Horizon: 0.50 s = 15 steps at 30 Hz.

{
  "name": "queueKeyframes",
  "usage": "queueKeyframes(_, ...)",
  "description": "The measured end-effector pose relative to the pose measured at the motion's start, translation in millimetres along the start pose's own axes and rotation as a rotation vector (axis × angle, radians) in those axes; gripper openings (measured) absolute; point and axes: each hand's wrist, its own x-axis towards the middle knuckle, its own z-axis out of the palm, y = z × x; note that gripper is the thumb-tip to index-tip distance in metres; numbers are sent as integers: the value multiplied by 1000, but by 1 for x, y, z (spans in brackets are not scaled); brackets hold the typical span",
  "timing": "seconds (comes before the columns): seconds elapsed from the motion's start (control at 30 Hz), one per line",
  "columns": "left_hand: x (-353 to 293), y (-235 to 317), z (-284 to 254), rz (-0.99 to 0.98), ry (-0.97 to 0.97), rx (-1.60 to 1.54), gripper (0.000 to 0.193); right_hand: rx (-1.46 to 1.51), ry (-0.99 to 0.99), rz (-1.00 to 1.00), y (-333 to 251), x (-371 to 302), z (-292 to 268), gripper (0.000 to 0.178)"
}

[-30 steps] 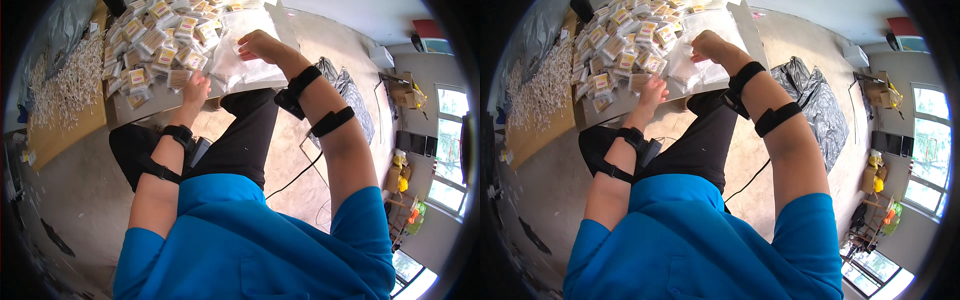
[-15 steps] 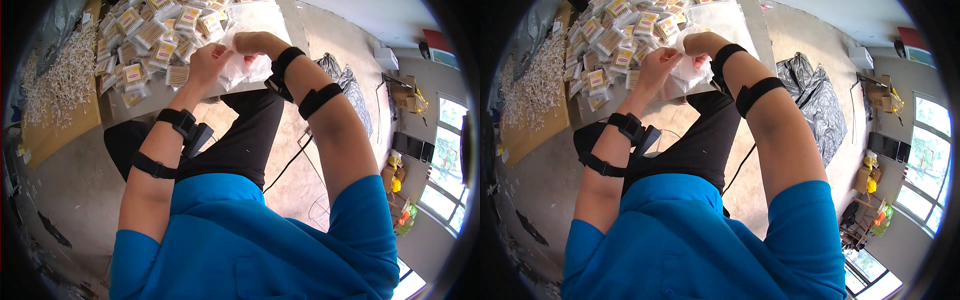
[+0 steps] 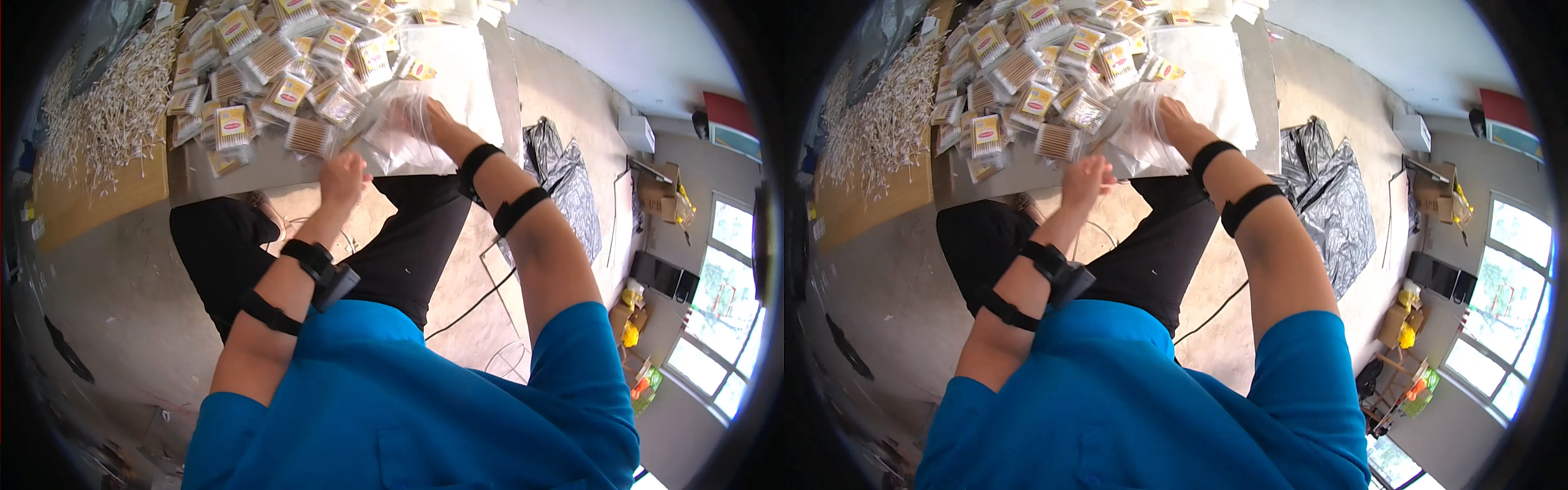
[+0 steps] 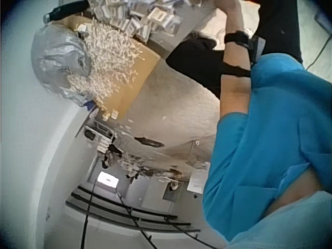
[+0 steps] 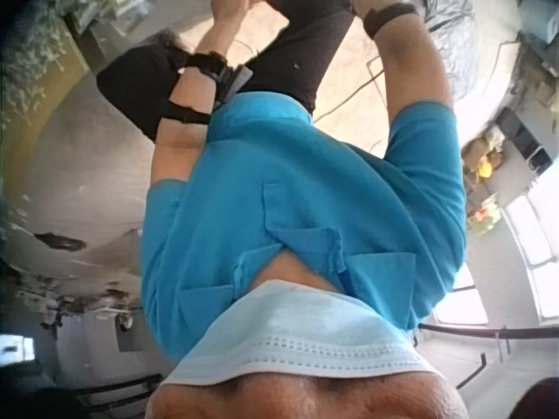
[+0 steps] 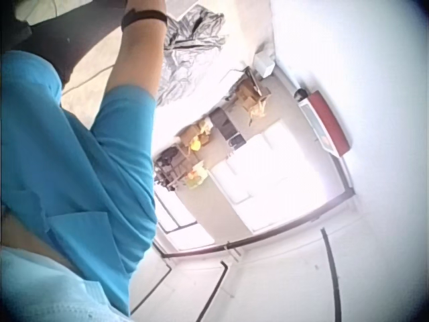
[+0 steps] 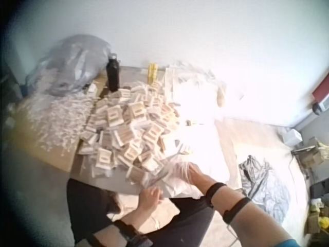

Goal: Packing cotton swabs into plastic bags.

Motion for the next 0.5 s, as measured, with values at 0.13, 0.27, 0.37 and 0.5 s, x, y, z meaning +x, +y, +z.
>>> queueKeyframes(0.13,4,-15,31,-2,165,-84,40,31,31,-36,-4,-6,11,23)
queueKeyframes(0.27,34,-18,27,224,341,186,37,80,85,60,-5,-10,20,20)
queueKeyframes(0.37,44,-15,27,201,279,244,29,78,-44,10,3,-10,17,24)
queueKeyframes(0.5,42,0,24,237,265,390,23,105,-136,-9,-11,-13,7,23)
